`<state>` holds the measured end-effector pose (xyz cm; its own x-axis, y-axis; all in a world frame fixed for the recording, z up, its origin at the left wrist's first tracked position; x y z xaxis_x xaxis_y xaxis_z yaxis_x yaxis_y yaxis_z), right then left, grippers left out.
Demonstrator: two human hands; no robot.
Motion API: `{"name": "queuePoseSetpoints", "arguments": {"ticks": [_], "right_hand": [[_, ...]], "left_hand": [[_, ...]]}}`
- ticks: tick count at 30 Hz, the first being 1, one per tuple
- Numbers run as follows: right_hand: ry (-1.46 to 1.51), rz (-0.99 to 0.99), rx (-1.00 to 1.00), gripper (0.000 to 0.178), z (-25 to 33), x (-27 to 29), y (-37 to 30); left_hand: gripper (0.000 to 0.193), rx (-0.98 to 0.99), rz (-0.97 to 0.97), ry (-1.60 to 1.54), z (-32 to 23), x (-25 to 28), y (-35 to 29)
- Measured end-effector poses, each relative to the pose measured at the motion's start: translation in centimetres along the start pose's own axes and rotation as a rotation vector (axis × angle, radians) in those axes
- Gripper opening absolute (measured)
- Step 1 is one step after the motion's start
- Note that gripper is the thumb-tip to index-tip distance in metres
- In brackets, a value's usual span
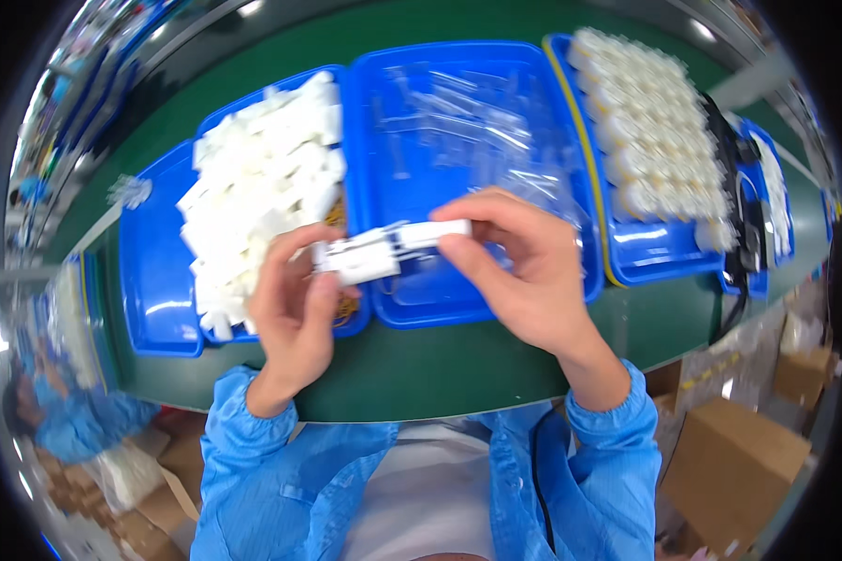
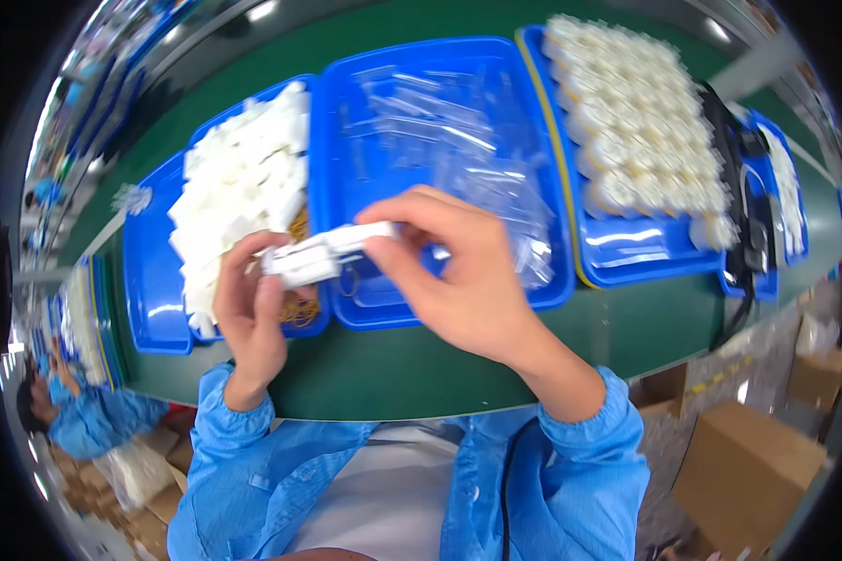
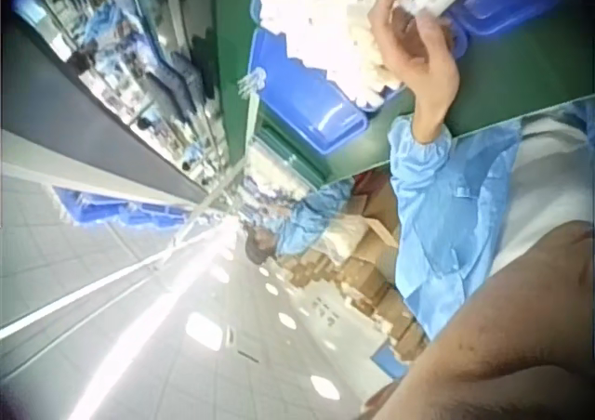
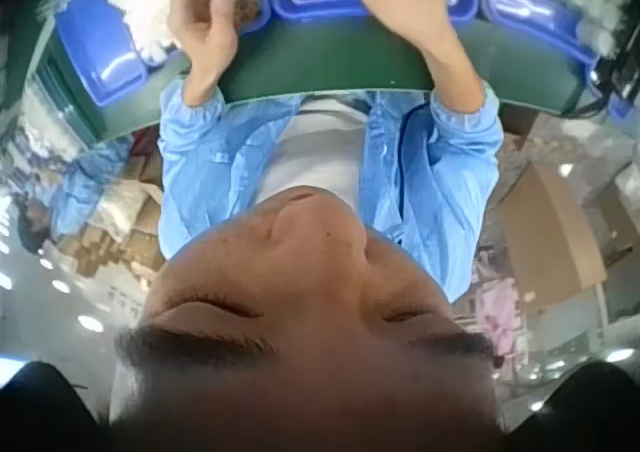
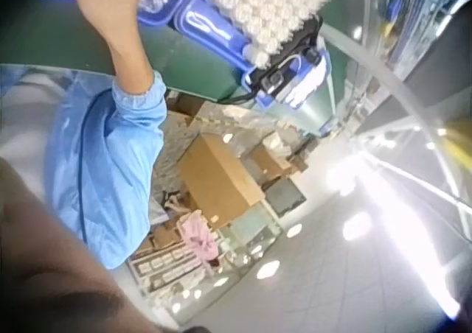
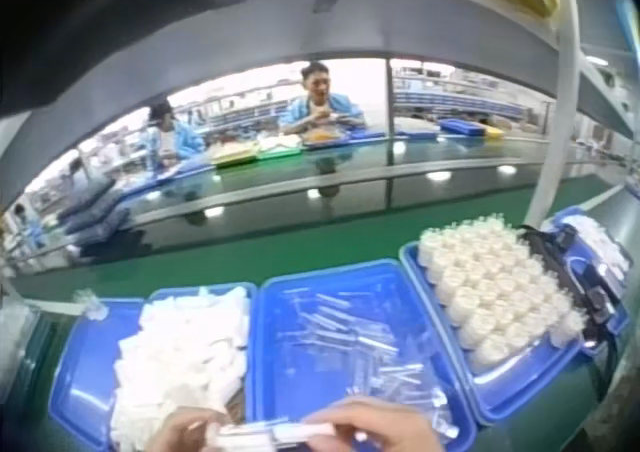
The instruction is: The person assembles modular components by fitting white foam cylinders and clear plastic tubes onto the prongs of a plastic base and securing the completed bundle with a rubber band.
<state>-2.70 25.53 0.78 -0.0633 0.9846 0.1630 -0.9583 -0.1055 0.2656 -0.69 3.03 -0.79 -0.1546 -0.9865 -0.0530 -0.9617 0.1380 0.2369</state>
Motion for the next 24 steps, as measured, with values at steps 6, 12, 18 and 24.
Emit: {"name": "queuePoseSetpoints", "arguments": {"ticks": [6, 12, 18, 24], "right_hand": [[0.039, 0.049, -0.081, 0.018, 0.3, 0.7, 0.1], [0.053, 0.006, -0.127, 0.019, 0.4, 1.2, 0.0], [0.024, -0.019, -0.194, 0.019, 0.3, 1.1, 0.1], [0.052, 0.033, -0.208, 0.019, 0.4, 1.0, -0.1]], "left_hand": [[0.038, -0.015, 0.077, -0.087, 0.2, 0.2, 0.6], [0.037, -0.021, 0.097, -0.124, 0.5, 0.2, 0.5], [0.039, 0.04, 0.104, -0.092, 0.2, 0.2, 0.8], [0.036, 0.007, 0.13, -0.133, 0.2, 0.3, 0.9]]}}
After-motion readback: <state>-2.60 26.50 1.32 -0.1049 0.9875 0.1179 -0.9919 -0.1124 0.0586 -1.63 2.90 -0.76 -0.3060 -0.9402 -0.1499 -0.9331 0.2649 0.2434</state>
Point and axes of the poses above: each hand's wrist, its own y-axis towards the middle knuckle, its own x-axis out of the back of the hand, z = x × y, the point moved 3 cm from there along y, towards the middle knuckle, and after that the axes turned 8 degrees about -y, right-handed, at the moved point
